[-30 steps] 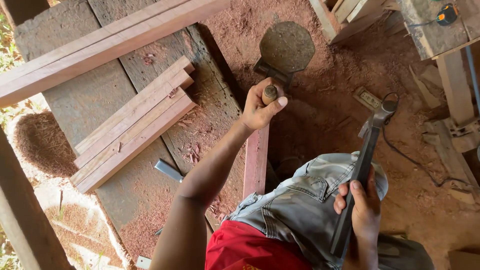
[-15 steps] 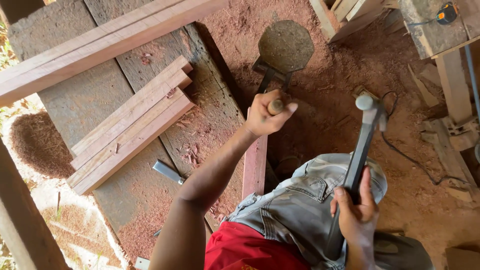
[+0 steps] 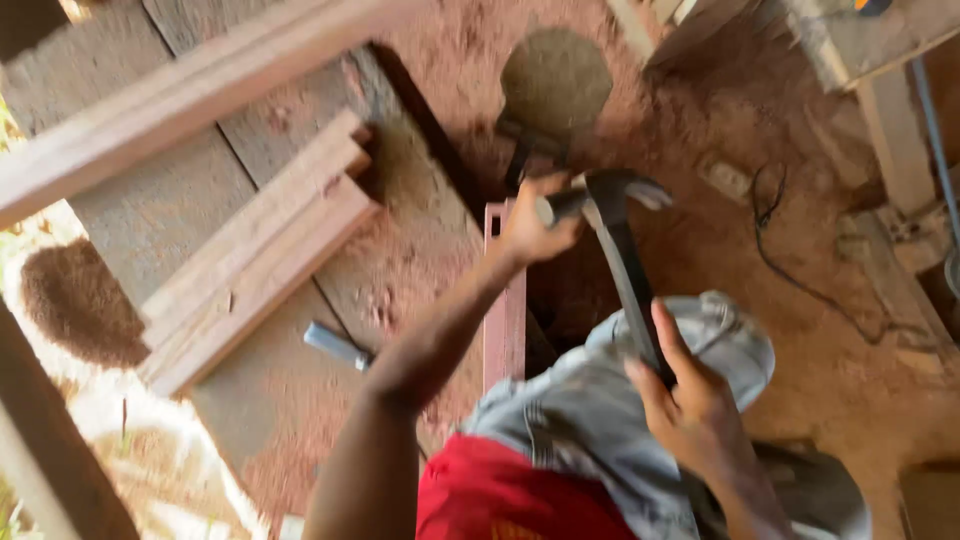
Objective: Creating mortise and tenon joints in wooden beams using a hammer and chisel.
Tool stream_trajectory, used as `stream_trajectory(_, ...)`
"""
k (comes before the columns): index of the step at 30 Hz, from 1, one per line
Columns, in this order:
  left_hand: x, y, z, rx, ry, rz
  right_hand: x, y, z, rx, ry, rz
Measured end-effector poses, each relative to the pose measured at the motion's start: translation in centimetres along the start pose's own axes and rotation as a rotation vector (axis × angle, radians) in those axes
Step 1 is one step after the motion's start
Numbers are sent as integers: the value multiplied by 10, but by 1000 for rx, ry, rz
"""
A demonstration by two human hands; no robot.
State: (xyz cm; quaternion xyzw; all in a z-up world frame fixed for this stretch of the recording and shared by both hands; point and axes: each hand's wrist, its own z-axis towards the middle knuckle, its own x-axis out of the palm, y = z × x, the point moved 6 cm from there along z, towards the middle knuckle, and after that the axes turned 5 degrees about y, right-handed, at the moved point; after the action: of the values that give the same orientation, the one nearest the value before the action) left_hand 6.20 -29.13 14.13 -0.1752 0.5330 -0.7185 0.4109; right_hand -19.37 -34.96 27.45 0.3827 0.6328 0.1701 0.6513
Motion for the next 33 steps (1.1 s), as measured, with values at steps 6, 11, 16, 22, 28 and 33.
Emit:
stream_trajectory(6,-16,-36,-1,0,-54,-82,-37,7,-36,66,-356,147)
stream_trajectory(11,-1,21,-24,10,50,-38,5,23,-2,-109,-67,-169)
stream_trajectory(16,-11,75,-31,42,-84,213,39,-8,-20,6,23,-195)
stream_trajectory(22,-18,78,7,-264,-295,-140,17,-42,-22,-17,-204,-149)
stream_trajectory(28,-68,-94,9,82,-244,-109,22,-74,-35,239,-249,-18)
stream_trajectory(33,-111,-201,19,275,-255,-255,16,-76,-13,179,-289,-1)
